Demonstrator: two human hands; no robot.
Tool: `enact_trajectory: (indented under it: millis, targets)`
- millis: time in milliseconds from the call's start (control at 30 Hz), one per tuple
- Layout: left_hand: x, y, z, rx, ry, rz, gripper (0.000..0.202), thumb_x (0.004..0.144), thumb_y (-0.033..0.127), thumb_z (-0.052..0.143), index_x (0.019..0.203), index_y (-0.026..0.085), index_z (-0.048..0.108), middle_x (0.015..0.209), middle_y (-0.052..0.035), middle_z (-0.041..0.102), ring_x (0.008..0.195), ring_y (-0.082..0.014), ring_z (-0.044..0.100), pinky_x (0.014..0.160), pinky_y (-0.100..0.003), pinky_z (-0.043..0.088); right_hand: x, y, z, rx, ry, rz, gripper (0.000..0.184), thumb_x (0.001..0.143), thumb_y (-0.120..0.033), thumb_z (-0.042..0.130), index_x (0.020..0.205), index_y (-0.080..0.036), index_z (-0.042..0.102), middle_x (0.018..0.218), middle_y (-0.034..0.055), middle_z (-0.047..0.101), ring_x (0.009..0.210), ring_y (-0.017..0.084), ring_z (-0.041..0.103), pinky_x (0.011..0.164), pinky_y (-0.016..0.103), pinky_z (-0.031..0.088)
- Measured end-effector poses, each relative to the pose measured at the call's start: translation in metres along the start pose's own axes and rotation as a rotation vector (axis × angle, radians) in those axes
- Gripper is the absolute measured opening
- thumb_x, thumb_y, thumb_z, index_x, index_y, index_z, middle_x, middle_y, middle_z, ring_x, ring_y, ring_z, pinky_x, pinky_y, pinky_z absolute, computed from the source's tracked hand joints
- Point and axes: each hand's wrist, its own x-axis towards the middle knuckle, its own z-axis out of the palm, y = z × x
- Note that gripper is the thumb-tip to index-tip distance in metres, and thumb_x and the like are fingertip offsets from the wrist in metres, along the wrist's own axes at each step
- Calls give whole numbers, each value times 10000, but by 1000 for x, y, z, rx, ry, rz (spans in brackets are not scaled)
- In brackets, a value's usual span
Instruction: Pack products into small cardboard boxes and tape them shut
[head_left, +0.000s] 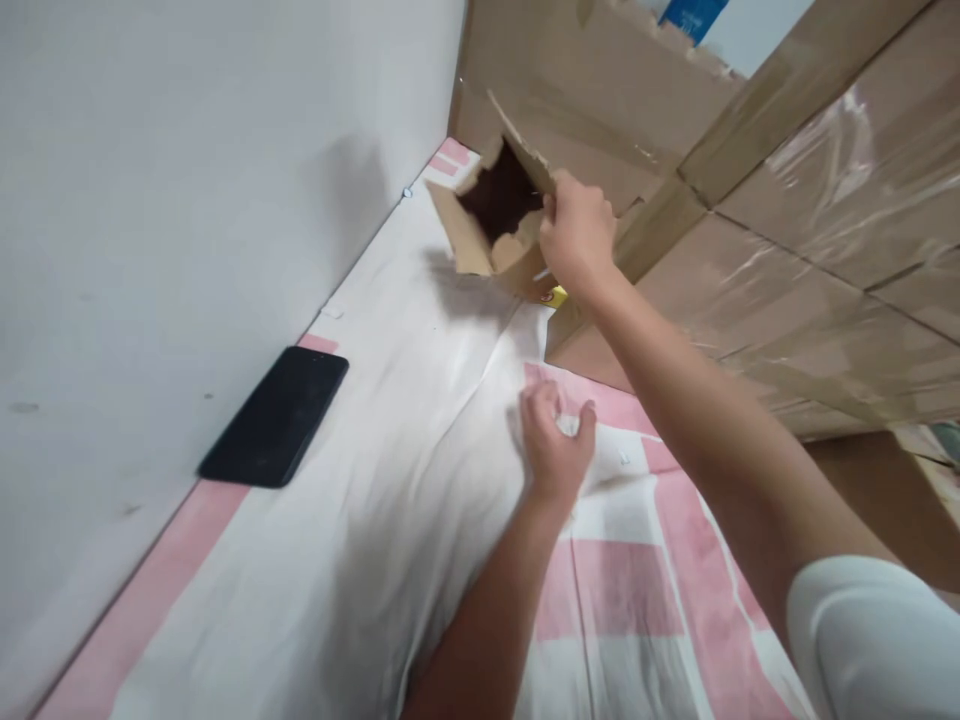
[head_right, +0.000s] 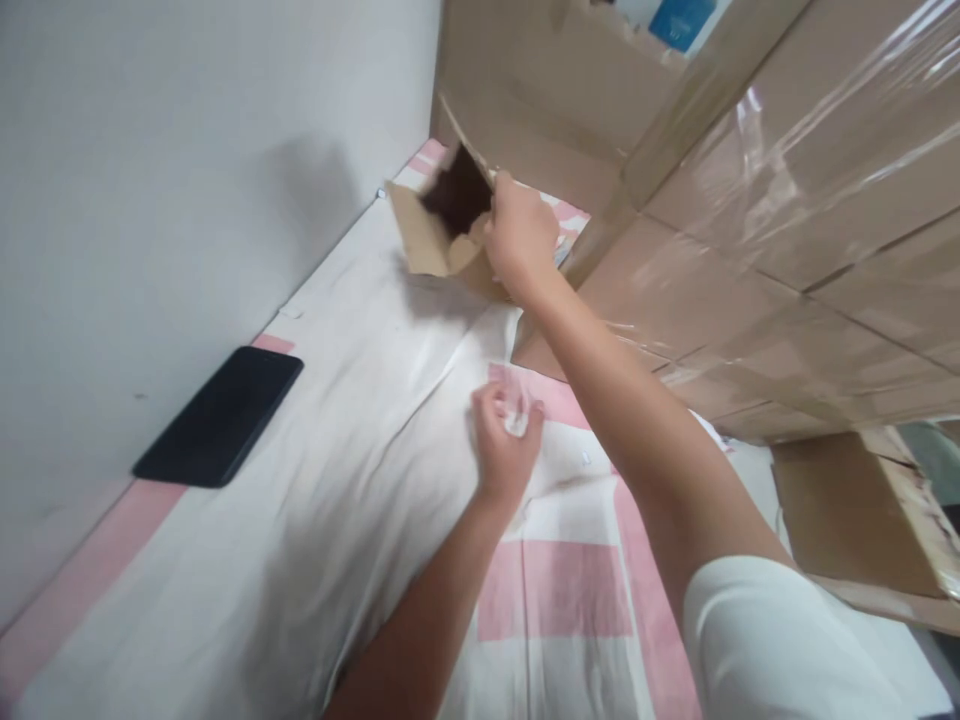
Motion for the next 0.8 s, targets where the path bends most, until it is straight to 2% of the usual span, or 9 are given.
enact_trajectory:
  millis: [67, 133, 300, 400, 467, 533, 633, 700, 800]
  targets:
    - [17, -2, -21, -106, 310, -11, 719, 902, 562, 624, 1423, 202, 282, 1442, -214, 421, 1346, -270, 470, 1023, -435, 488, -24, -3, -8, 120, 124, -27, 286, 994, -171, 360, 1173, -197, 582, 1103, 156, 690, 1068, 346, 664, 926, 525, 514]
    - [34, -5, -44, -150, 526, 42, 927, 834, 656, 669, 1492, 223, 179, 1532, -227, 318, 1422, -311, 405, 1067, -475, 468, -51, -7, -8, 256, 178, -51, 243, 980, -195, 411, 1113, -224, 613, 1015, 121, 709, 1007, 322, 673, 906, 467, 524]
    - [59, -15, -79, 340, 737, 251, 1139, 726, 736, 717, 1519, 110, 191, 1583, -336, 233, 1523, -434, 228, 1192, -601, 279, -117, -23, 15, 475, 49, -62, 393, 994, -263, 420, 1354, -181, 553, 925, 111, 730, 908, 309, 702, 866, 440, 538]
    - [61, -21, -83, 475, 834, 192, 1147, 747, 685, 719, 1538, 75, 156, 1584, -352, 237, 1507, -437, 254, 1183, -597, 287, -136, -26, 24, 704, -78, -131, 458, 1013, -400, 431, 1420, -209, 519, 917, 68, 730, 804, 256, 706, 808, 388, 560]
    - [61, -23, -85, 473, 840, 118, 1191, 715, 622, 764, 1557, 82, 117, 1575, -326, 272, 1477, -434, 298, 1173, -590, 309, -129, -21, 30, 896, -159, -150, 505, 1029, -534, 375, 1392, -226, 540, 887, 41, 717, 715, 205, 690, 757, 340, 565]
    - [62, -24, -87, 474, 815, 68, 1216, 681, 523, 794, 1565, 83, 84, 1557, -308, 299, 1445, -437, 327, 1159, -597, 326, -104, -11, 43, 970, -113, -66, 575, 1029, -617, 297, 1330, -211, 572, 906, 54, 712, 749, 196, 690, 783, 333, 560]
    - [64, -23, -89, 482, 796, 56, 1210, 672, 438, 776, 1561, 78, 40, 1547, -305, 281, 1423, -443, 324, 1149, -621, 322, -45, 8, 78, 679, 73, 269, 560, 983, -608, 452, 1332, -182, 549, 1204, 151, 668, 1121, 288, 637, 998, 447, 482]
    - [66, -22, -89, 478, 789, 62, 1220, 675, 459, 768, 1557, 81, 15, 1542, -306, 265, 1421, -448, 313, 1154, -635, 308, -10, 18, 106, 409, 30, 501, 729, 879, -552, 656, 1445, -140, 454, 1478, 248, 479, 1362, 383, 457, 1108, 535, 362]
    - [70, -23, -91, 498, 790, 68, 1233, 678, 521, 761, 1544, 69, 8, 1521, -320, 273, 1415, -459, 318, 1153, -642, 313, 15, 23, 141, 216, -107, 705, 871, 804, -385, 760, 1511, -61, 366, 1578, 332, 296, 1446, 419, 331, 1149, 529, 278]
